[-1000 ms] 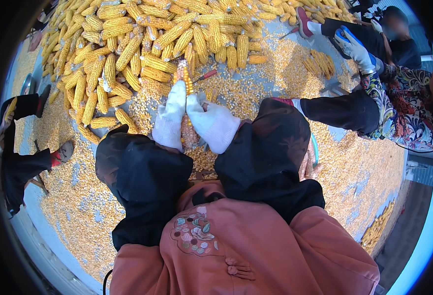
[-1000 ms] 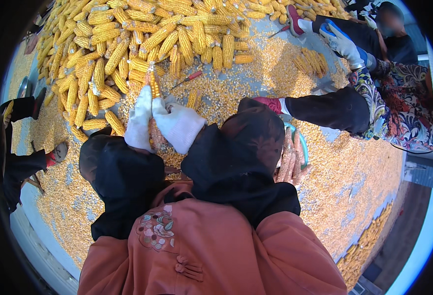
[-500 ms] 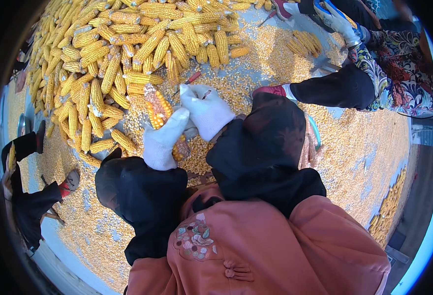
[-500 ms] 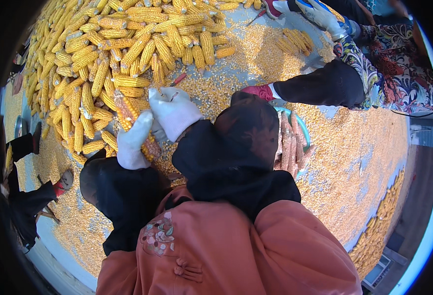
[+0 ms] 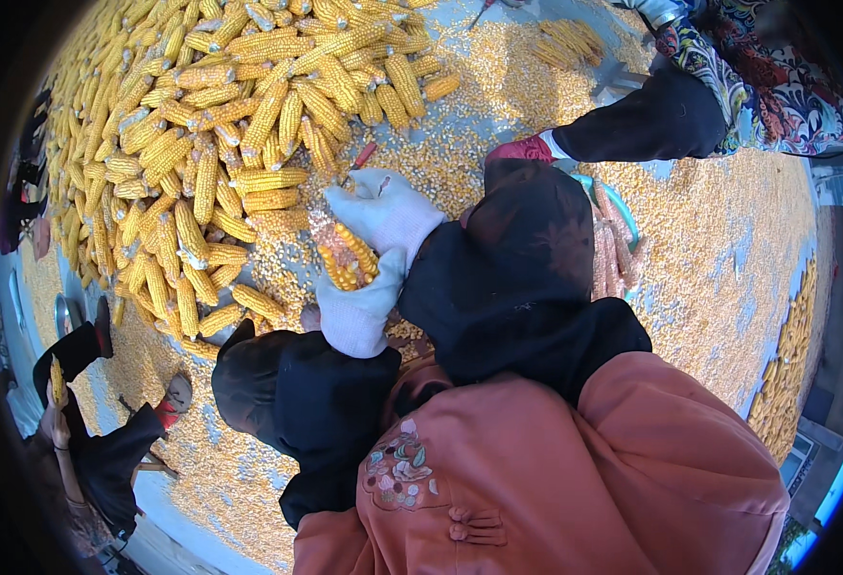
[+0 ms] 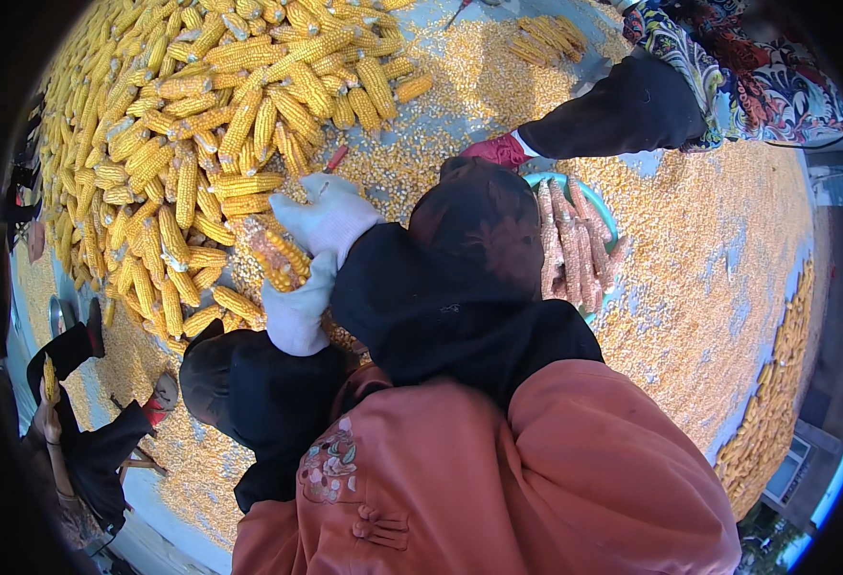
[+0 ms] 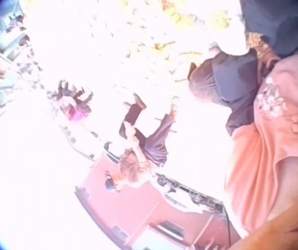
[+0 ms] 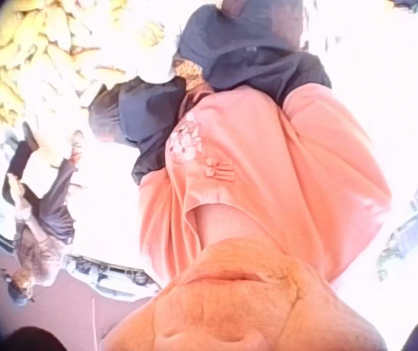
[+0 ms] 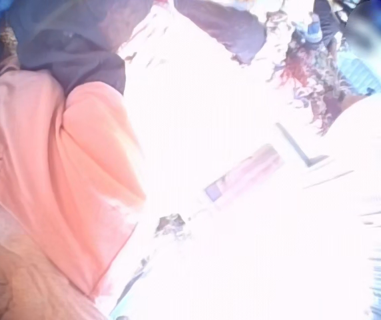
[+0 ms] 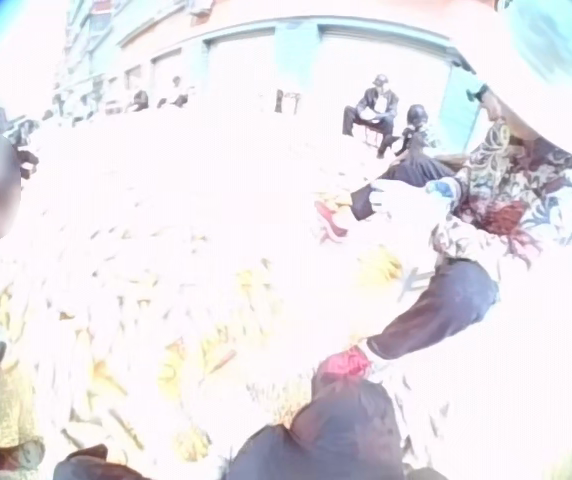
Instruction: The person sits on the ground and removes kernels from corn cobs by hand, dropping the kernels onto a large pile. The person repeatedly picks up cobs, shucks them, and discards the cobs.
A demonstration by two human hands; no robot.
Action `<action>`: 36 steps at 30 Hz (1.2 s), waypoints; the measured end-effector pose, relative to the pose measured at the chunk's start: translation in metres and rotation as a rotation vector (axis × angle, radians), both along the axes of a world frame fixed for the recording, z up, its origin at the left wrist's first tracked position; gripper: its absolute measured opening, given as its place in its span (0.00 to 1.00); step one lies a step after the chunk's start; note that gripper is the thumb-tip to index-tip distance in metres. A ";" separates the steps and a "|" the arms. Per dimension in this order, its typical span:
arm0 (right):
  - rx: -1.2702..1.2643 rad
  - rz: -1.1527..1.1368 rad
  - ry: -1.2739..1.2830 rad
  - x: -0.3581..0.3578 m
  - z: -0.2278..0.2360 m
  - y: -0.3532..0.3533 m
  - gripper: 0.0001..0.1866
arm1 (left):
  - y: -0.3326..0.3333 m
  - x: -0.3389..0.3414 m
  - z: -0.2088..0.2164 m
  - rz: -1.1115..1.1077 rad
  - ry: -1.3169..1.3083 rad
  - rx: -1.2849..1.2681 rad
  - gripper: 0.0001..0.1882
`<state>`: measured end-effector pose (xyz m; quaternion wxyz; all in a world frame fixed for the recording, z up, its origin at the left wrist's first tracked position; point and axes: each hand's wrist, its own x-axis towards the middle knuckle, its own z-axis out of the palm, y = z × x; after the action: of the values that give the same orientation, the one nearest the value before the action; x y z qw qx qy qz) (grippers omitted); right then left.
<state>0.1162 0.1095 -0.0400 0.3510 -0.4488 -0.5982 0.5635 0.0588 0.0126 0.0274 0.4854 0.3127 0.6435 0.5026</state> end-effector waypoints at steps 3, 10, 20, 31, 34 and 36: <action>-0.039 -0.034 0.093 -0.008 -0.009 0.007 0.19 | -0.002 0.000 0.004 -0.016 0.129 0.027 0.22; 0.057 -0.111 -0.108 -0.001 0.018 -0.004 0.24 | -0.007 -0.009 -0.038 0.021 0.369 0.027 0.20; 0.094 -0.055 -0.019 0.010 0.026 -0.015 0.22 | -0.036 0.013 0.002 -0.219 0.266 0.093 0.16; -0.451 0.360 0.098 0.042 0.089 -0.042 0.12 | -0.040 -0.015 0.034 -0.081 -1.012 0.077 0.31; -0.479 0.403 0.042 0.043 0.092 -0.053 0.12 | -0.042 -0.026 0.018 -0.153 -1.063 0.264 0.33; -0.516 0.451 0.028 0.045 0.093 -0.059 0.10 | -0.044 -0.031 0.014 0.083 -0.918 0.183 0.33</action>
<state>0.1617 0.0507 0.0527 0.1006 -0.3716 -0.5153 0.7657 0.0280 -0.0311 0.0415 0.6698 0.0734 0.3273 0.6625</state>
